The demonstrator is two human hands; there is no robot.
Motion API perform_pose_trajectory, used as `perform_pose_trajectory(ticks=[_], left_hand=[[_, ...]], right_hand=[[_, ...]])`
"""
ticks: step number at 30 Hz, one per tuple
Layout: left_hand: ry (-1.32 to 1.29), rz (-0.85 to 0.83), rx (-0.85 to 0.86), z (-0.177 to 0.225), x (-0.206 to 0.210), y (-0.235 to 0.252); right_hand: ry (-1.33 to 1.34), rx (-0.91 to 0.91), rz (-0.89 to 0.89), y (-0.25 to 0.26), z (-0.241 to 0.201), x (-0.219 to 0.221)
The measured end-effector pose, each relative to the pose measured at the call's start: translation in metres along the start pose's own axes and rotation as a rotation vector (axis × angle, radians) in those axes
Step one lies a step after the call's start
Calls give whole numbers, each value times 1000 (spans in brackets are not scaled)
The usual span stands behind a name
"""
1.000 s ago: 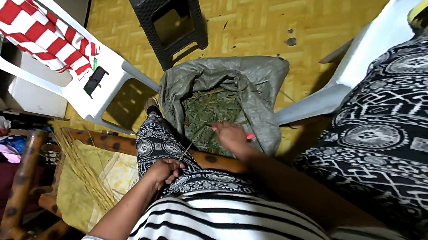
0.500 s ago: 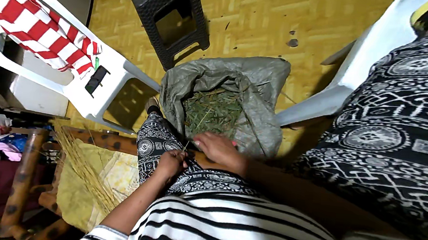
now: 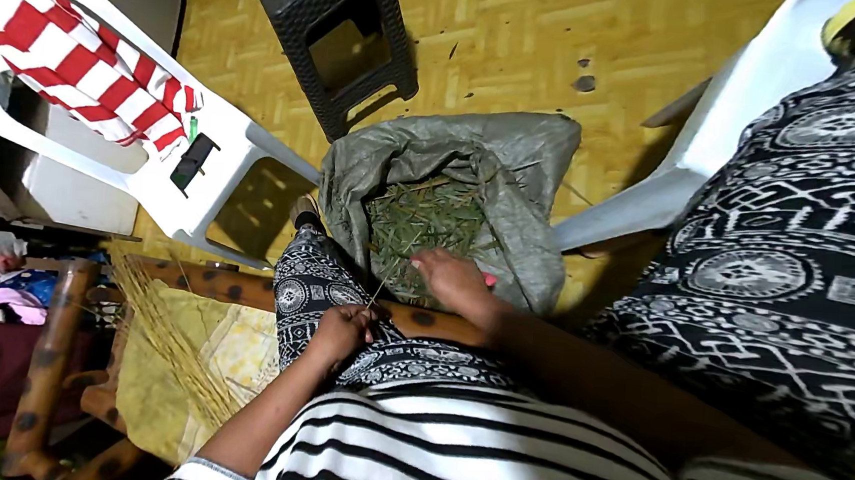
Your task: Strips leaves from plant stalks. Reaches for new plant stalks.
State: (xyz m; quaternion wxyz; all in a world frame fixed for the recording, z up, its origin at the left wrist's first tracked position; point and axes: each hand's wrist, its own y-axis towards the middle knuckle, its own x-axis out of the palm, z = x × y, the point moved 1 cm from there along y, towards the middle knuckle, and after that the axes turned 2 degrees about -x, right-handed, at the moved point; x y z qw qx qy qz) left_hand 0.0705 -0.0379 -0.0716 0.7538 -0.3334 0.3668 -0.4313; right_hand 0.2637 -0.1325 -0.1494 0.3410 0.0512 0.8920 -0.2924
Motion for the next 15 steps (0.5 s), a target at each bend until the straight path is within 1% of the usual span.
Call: perform_pose_trajectory(ticks=[5, 7, 8, 10, 13, 15], left_hand=[[-29, -29, -40, -6, -1, -6], [-54, -34, -61, -7, -2, -7], [-75, -34, -71, -7, -2, -6], [-135, -43, -82, -5, -1, -3], [-239, -55, -81, -1, 2, 4], [-314, -67, -87, 3, 5, 6]], right_hand=[[25, 207, 56, 15, 29, -4], [45, 236, 83, 16, 33, -6], [78, 218, 99, 15, 30, -6], [150, 125, 103, 10, 16, -7], [186, -67, 16, -3, -9, 0], [161, -172, -50, -9, -16, 7]])
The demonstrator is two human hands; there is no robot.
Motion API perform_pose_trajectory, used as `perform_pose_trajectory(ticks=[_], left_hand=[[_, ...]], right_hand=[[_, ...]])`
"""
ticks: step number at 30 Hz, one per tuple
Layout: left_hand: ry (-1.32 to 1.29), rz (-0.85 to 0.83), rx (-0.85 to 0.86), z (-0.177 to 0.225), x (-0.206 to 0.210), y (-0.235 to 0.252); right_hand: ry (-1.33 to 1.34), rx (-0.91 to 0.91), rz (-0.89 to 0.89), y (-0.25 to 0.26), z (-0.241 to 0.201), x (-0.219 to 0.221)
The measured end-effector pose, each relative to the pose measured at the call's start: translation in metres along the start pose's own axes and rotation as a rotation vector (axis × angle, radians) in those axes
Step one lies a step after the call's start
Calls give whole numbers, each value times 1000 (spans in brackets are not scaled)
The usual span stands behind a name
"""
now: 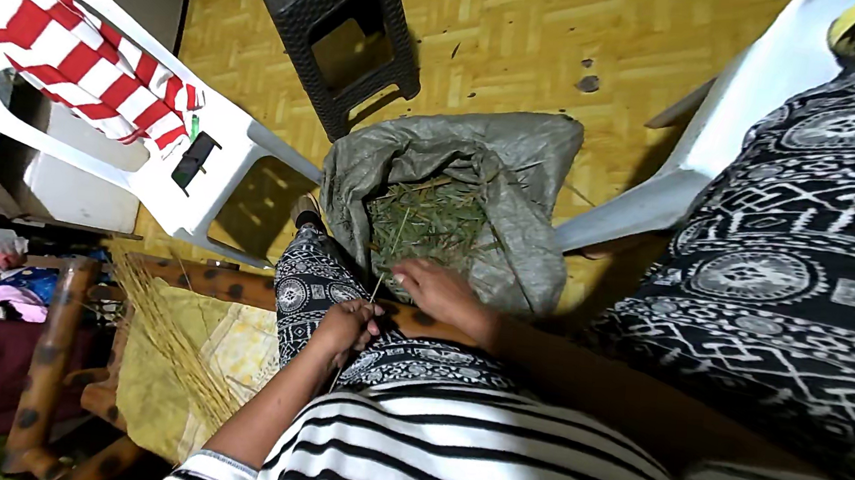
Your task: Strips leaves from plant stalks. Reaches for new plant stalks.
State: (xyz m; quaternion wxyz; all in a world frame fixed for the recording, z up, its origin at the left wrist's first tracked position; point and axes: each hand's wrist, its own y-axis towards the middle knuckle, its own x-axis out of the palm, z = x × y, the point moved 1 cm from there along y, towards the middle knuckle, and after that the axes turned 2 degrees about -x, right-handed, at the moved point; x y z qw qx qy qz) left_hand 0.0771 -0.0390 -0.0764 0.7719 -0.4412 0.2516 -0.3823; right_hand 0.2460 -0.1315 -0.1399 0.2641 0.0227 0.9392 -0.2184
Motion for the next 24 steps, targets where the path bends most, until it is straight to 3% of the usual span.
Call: perform_pose_trajectory(ticks=[11, 24], left_hand=[[-32, -73, -14, -5, -5, -3], [12, -62, -40, -14, -16, -16]], right_hand=[[-125, 84, -19, 5, 11, -4], [-129, 278, 132, 16, 44, -18]])
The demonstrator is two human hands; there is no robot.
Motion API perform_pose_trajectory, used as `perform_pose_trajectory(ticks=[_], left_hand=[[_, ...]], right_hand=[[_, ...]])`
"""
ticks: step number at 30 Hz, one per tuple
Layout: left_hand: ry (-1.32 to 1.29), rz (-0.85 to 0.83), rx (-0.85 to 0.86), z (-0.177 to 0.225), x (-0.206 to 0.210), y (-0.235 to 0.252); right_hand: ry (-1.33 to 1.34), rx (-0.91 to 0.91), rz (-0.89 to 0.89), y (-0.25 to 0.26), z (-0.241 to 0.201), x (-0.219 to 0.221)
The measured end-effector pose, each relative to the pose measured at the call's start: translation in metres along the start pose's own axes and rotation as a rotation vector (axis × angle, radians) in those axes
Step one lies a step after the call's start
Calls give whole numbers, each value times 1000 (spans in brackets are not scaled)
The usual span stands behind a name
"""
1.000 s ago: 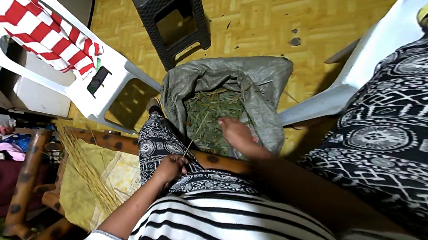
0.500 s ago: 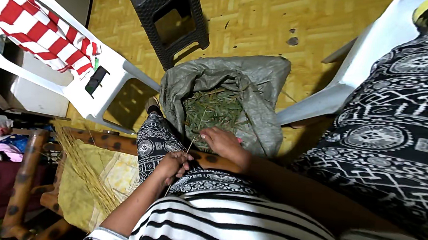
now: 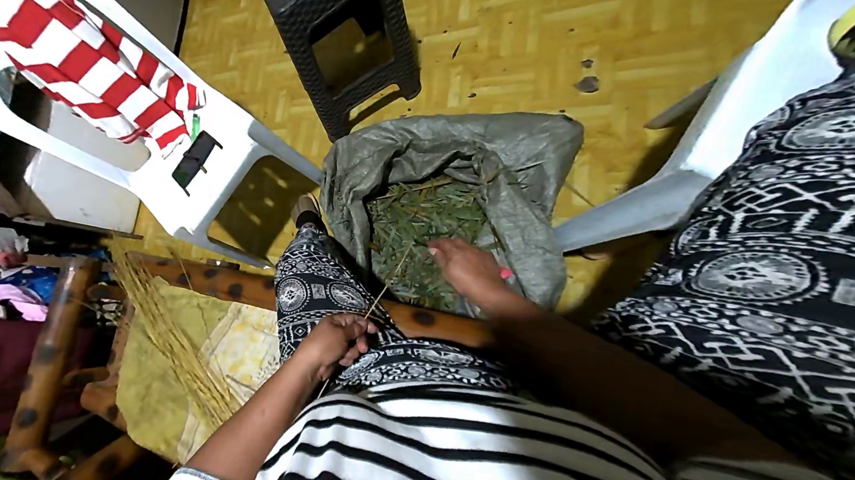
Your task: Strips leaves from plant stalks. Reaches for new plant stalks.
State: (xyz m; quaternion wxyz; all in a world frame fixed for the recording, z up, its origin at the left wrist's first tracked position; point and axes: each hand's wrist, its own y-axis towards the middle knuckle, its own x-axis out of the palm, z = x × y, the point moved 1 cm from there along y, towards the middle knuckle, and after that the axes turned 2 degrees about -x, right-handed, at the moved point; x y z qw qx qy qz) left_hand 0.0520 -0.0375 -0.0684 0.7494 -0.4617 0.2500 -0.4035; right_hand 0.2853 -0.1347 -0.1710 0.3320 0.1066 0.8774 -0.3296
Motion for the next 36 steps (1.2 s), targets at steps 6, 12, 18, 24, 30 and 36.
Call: perform_pose_trajectory(ticks=[6, 12, 18, 24, 30, 36], left_hand=[[38, -42, -1, 0, 0, -4], [104, 63, 22, 4, 1, -1], [398, 177, 128, 14, 9, 15], [570, 182, 163, 18, 13, 19], [614, 150, 151, 13, 4, 9], [502, 144, 118, 10, -7, 4]], right_hand=[[47, 142, 33, 3, 10, -6], [149, -17, 60, -7, -9, -7], [-18, -423, -156, -42, -48, 13], [-91, -326, -140, -32, -39, 9], [-25, 18, -28, -7, -4, -3], [73, 88, 69, 0, 7, -9]])
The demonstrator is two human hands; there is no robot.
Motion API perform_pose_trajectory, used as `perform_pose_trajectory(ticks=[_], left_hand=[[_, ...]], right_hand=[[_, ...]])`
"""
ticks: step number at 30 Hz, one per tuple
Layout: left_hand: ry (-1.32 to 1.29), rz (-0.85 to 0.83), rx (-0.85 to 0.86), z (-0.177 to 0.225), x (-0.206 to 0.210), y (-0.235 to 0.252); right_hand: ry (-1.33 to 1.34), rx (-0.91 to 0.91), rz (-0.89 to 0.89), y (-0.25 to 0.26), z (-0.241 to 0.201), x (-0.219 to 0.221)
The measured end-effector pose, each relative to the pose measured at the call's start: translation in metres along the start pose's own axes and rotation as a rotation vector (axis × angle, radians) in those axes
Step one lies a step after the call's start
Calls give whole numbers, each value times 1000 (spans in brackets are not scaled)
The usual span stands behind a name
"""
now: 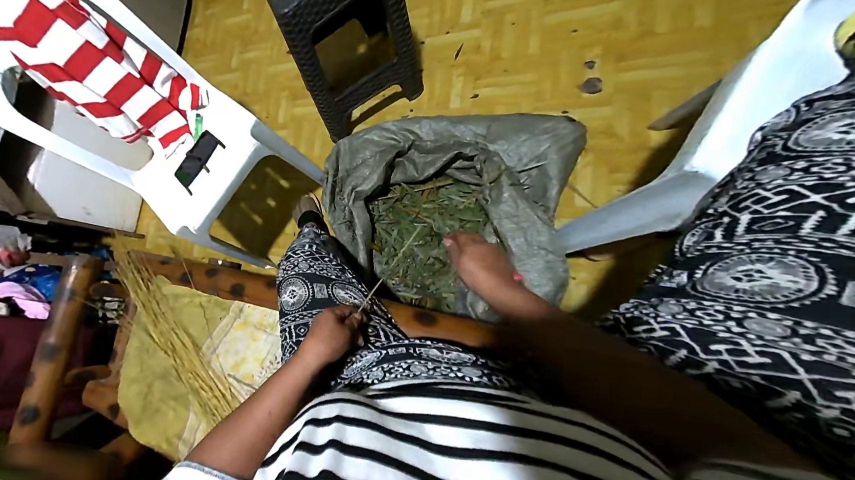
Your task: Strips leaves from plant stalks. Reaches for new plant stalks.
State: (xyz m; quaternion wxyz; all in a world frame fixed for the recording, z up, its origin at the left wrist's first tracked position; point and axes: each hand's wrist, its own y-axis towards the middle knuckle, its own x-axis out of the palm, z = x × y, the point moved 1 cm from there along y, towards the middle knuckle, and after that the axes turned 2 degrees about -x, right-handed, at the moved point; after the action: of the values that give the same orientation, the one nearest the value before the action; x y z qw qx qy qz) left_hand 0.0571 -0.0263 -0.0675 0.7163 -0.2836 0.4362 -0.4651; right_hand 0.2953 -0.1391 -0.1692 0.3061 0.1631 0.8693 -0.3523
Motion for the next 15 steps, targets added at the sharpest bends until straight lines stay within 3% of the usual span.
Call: perform_pose_trajectory(ticks=[3, 6, 11, 15], left_hand=[[-212, -29, -50, 6, 3, 1], [-367, -93, -72, 8, 6, 2], [-368, -165, -79, 5, 5, -1], [-137, -114, -52, 0, -2, -4]], right_hand=[[87, -238, -35, -12, -19, 7], [56, -326, -141, -22, -27, 17], [-26, -169, -128, -11, -13, 12], [24, 56, -16, 3, 8, 5]])
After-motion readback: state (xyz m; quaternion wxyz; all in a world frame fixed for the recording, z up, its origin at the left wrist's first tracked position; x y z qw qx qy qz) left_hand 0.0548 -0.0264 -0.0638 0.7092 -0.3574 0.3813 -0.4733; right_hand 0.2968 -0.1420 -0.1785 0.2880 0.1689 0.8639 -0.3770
